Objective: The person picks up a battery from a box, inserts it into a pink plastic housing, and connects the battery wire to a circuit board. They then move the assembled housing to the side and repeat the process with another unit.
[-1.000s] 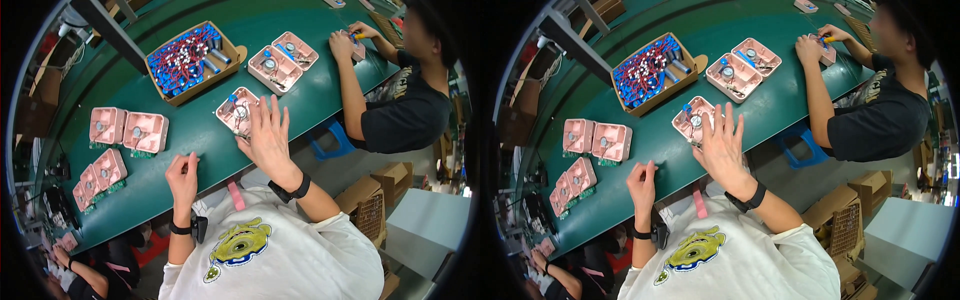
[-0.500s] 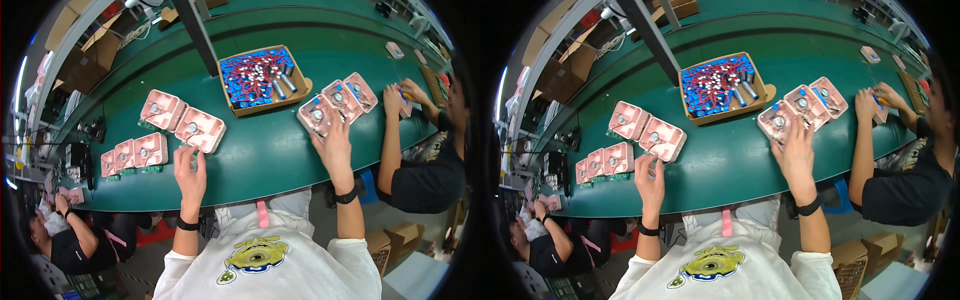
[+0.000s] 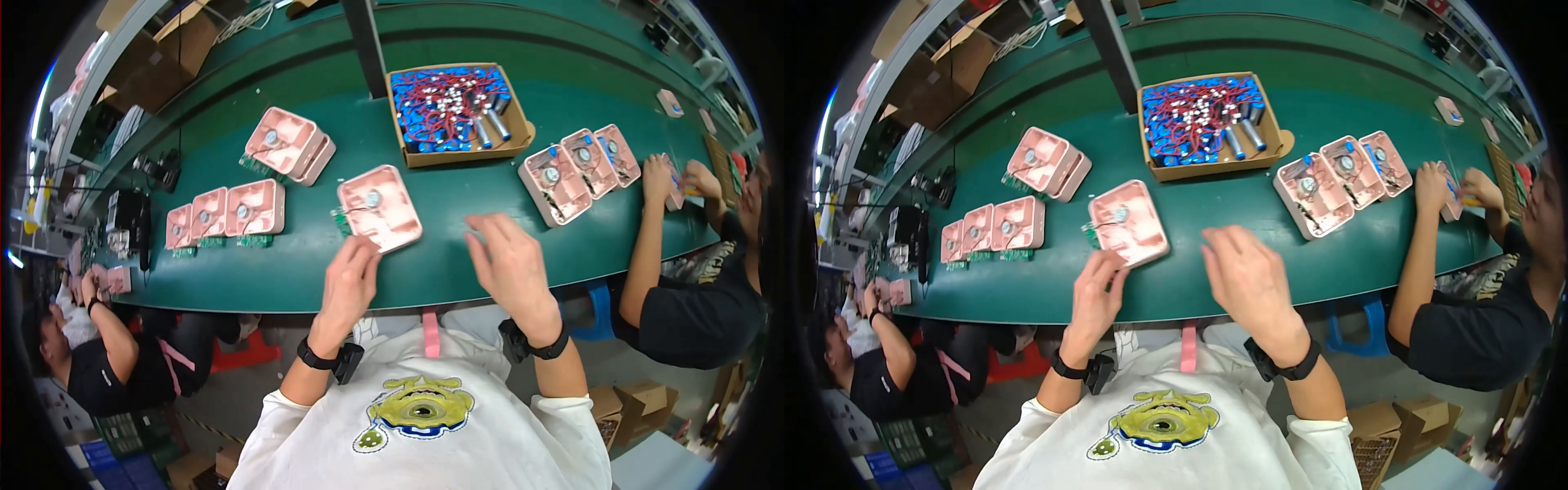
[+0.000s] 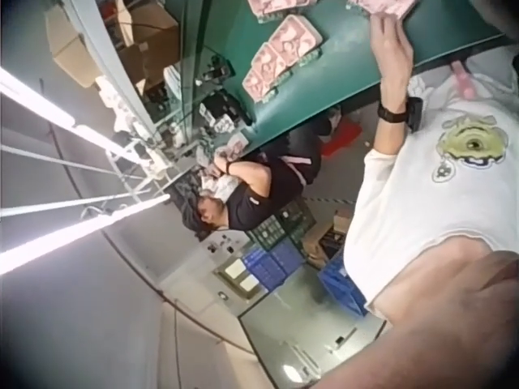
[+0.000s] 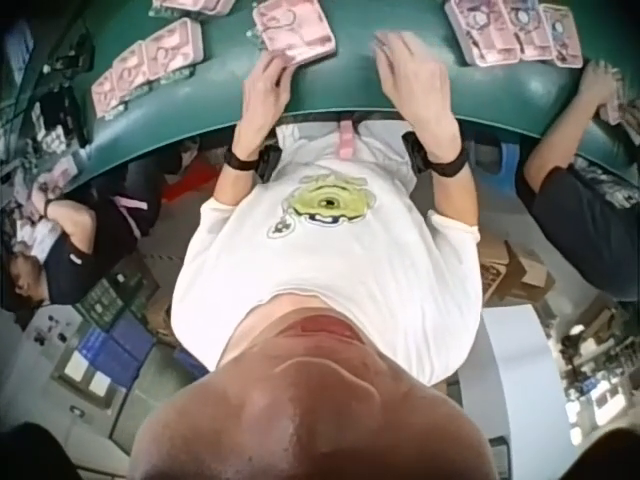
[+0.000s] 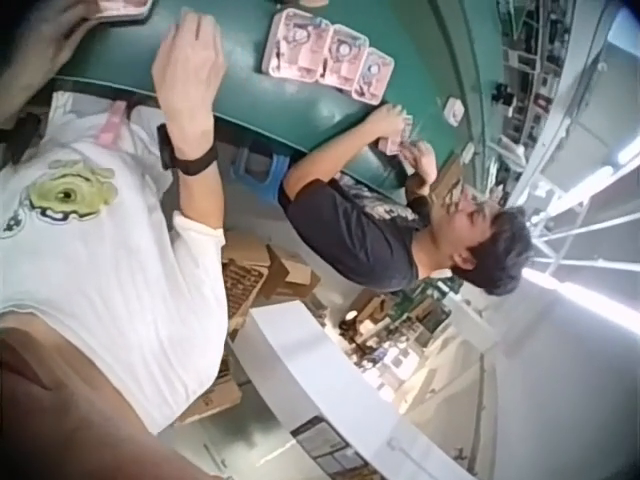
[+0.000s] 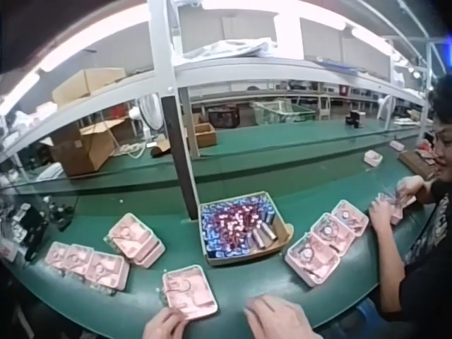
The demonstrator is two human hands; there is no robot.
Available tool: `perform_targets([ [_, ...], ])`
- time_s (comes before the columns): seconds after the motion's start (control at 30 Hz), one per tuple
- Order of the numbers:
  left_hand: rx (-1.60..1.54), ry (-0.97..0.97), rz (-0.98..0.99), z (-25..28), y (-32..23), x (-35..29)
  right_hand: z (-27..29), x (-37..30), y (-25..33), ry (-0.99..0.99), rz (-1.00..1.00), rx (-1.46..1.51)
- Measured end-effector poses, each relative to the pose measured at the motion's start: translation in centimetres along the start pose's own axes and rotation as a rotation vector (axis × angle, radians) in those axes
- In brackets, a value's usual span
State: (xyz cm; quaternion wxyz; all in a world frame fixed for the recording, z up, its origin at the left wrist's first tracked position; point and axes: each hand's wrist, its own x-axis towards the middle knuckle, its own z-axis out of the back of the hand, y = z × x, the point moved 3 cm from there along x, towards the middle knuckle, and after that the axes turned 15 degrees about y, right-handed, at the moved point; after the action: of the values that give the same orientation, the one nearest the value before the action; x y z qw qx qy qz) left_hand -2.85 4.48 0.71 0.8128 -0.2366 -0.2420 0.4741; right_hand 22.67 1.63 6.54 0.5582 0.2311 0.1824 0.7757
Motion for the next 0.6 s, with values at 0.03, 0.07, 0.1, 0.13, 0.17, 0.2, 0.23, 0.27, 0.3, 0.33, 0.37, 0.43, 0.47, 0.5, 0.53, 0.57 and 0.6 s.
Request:
perform_targets([
  [0.03, -0.002, 0.033, -0.081, -0.3, -0.5, -0.6, -0.7, 0.4, 0.7, 0.022, 0.065, 0.020],
  [0.07, -0.006, 0.067, -0.165, -0.5, -1.0, -1.2, -1.3, 1.4, 1.3, 0.033, 0.067, 0.028],
  [0.1, 0.002, 0.115, -0.185, -0.7, -1.4, -1.7, -2.2, 2.7, 2.0, 0.046, 0.147, 0.045],
  [0.13, -0.005, 0.124, -0.179, -0.8, -1.7, -2.0, -2.8, 3.2, 2.6, 0.055, 0.218, 0.058],
  [0.17, 0.005, 0.176, -0.221, -1.0, -2.0, -2.1, -3.6, 3.2, 2.8, 0.062, 0.207, 0.059],
  [0.2, 0.015, 0.227, -0.274, -1.3, -2.2, -1.7, -4.5, 3.3, 2.6, 0.055, 0.147, 0.031],
  [0.23, 0.023, 0.277, -0.331, -1.7, -2.5, -1.4, -5.3, 3.3, 2.1, 0.047, 0.085, -0.001],
  [0.27, 0.015, 0.281, -0.342, -1.9, -2.5, -1.1, -5.7, 3.3, 1.6, 0.037, 0.028, -0.032],
  [0.3, 0.011, 0.297, -0.385, -2.1, -2.6, -0.7, -5.6, 3.1, 1.0, 0.033, 0.015, -0.041],
  [0.33, 0.007, 0.312, -0.430, -2.4, -2.7, -0.4, -5.4, 2.9, 0.3, 0.030, 0.014, -0.063],
  [0.37, 0.000, 0.328, -0.472, -2.7, -2.9, -0.3, -5.3, 2.4, -0.3, 0.030, 0.011, -0.085],
  [0.43, -0.166, 0.268, -0.406, -2.4, -3.4, 0.2, -4.7, 1.7, -0.9, 0.028, -0.004, -0.119],
  [0.47, -0.319, 0.205, -0.323, -2.2, -3.3, 0.6, -4.2, 1.4, -1.3, 0.019, -0.040, 0.006],
  [0.5, -0.425, 0.200, -0.199, -2.2, -2.3, 1.2, -3.7, 1.1, -1.5, 0.008, -0.075, 0.132],
  [0.53, -0.429, 0.195, -0.202, -2.5, -2.0, 1.9, -3.4, 0.9, -1.7, 0.000, -0.096, 0.261],
  [0.57, -0.552, 0.208, -0.016, -3.2, -1.0, 3.0, -3.0, 0.8, -1.6, 0.001, -0.093, 0.256],
  [0.6, -0.674, 0.230, 0.167, -3.9, -0.2, 3.9, -2.6, 0.5, -1.8, -0.035, -0.145, 0.508],
])
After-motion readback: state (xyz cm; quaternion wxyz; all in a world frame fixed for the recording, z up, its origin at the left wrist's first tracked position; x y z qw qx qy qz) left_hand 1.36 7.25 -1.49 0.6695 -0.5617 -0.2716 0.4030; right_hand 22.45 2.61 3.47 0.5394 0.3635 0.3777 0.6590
